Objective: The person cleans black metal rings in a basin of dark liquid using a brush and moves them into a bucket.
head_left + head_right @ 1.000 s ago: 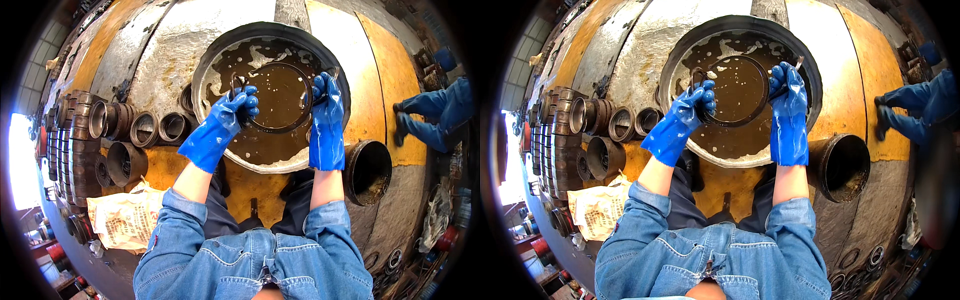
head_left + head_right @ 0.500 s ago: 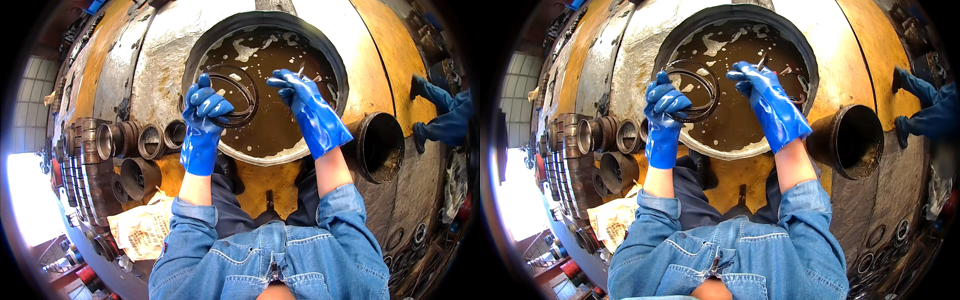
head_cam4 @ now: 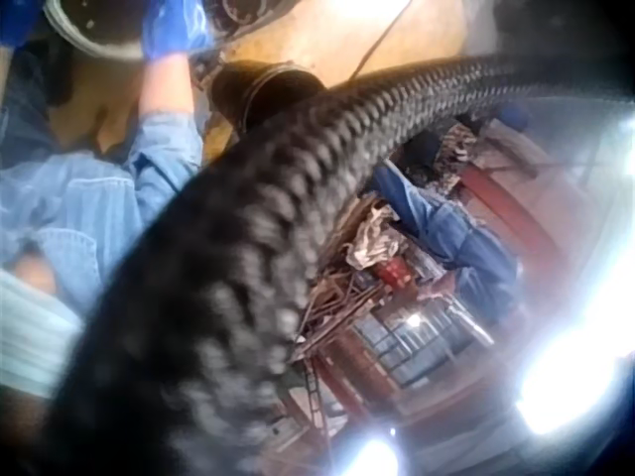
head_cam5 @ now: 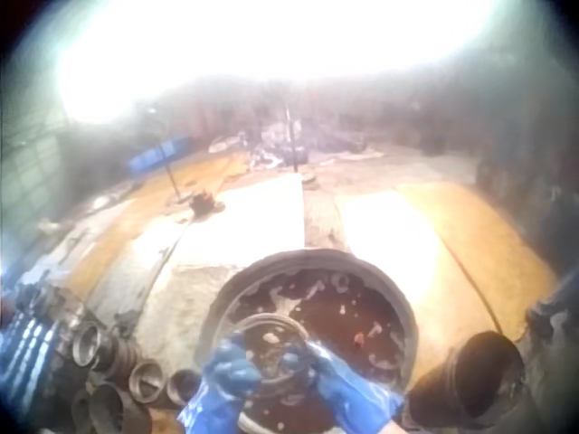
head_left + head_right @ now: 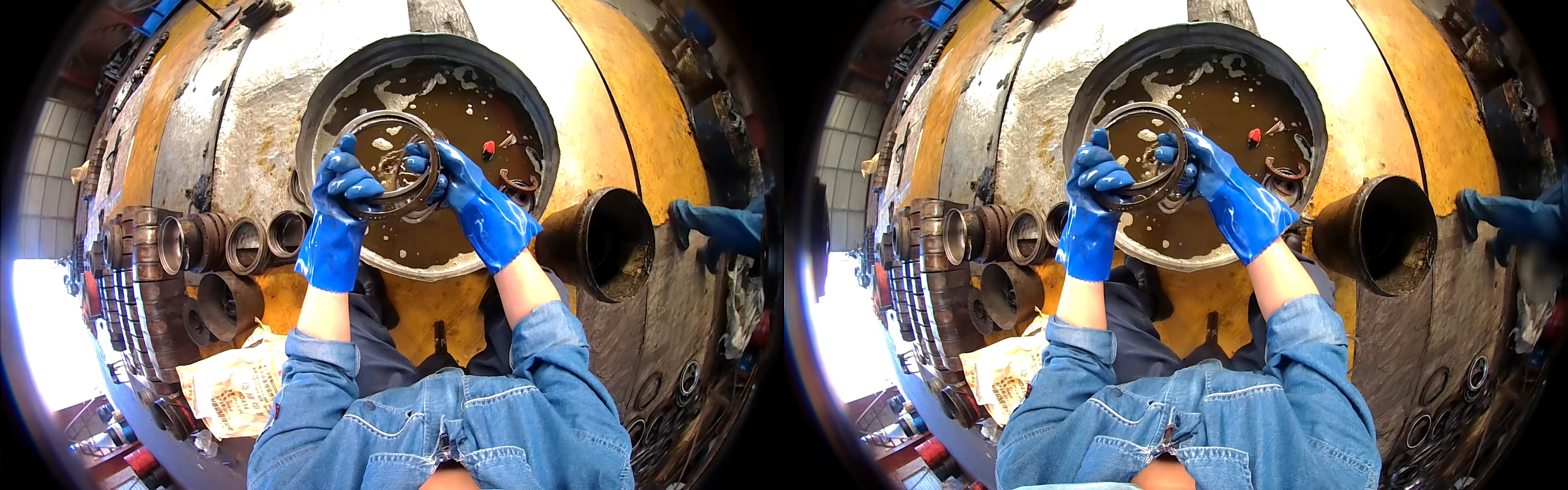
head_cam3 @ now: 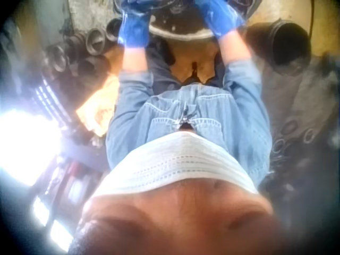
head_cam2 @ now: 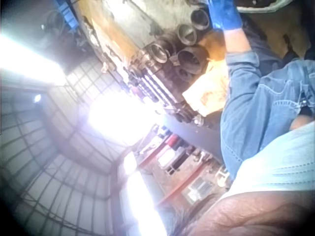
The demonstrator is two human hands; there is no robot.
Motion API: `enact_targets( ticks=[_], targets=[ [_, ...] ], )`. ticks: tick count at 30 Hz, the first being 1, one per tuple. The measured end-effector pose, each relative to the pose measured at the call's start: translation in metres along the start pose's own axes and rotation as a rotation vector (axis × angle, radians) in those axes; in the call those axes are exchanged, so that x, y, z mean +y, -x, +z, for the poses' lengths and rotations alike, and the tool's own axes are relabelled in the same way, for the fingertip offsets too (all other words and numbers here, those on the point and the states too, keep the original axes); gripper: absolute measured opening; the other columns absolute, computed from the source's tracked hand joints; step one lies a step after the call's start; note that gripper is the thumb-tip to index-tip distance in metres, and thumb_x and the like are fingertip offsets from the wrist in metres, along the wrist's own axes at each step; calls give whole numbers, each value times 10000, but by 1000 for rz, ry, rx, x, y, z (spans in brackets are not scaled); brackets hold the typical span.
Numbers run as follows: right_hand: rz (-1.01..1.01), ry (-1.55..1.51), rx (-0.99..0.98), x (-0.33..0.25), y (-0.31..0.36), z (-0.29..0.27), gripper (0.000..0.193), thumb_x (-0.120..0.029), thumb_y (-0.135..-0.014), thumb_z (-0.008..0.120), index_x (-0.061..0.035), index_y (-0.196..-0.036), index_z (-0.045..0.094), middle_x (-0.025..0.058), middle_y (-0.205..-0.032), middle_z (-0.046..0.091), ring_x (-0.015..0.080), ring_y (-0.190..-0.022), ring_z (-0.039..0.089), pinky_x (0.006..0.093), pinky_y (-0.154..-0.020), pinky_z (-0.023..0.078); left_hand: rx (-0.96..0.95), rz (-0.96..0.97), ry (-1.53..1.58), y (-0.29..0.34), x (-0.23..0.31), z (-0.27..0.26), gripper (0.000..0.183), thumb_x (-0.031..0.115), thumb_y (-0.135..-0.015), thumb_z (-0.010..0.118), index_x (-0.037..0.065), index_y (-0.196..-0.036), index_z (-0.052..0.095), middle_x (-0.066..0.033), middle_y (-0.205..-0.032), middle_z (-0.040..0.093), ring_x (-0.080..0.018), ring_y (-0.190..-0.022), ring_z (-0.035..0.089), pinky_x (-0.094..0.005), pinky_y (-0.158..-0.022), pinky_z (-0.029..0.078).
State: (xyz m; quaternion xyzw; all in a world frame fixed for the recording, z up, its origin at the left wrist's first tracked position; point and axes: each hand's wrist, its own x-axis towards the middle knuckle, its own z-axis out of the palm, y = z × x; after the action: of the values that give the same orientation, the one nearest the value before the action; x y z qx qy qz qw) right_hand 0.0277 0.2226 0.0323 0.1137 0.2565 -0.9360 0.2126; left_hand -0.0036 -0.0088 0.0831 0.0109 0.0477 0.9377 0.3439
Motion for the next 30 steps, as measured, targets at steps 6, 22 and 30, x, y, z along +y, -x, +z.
enact_targets(
  ticks=[6,22,30],
  targets=[
    [-274,514,262,-5,28,35,349,-286,-1013,666,-48,-1269,673,89,-1040,770,143,-833,729,272,-637,552,496,113,-668,6,-1,-25,391,68,-989,612,-43,-1360,555,-206,-1194,711,-240,-922,723,-365,-861,621],
    [-323,431,384,-29,46,24,250,-255,-1005,679,-34,-1109,732,125,-951,769,116,-674,631,252,-592,478,194,13,-509,-8,0,-21,461,210,-1081,531,19,-1497,475,-131,-1323,689,-245,-1082,724,-435,-934,604],
    [-400,690,482,-51,68,40,323,-310,-950,764,-47,-1134,738,33,-887,742,95,-748,632,247,-696,496,206,-57,-629,-1,2,-9,441,193,-1047,597,-23,-1426,532,-145,-1184,729,-250,-962,735,-436,-879,622]
  ],
)
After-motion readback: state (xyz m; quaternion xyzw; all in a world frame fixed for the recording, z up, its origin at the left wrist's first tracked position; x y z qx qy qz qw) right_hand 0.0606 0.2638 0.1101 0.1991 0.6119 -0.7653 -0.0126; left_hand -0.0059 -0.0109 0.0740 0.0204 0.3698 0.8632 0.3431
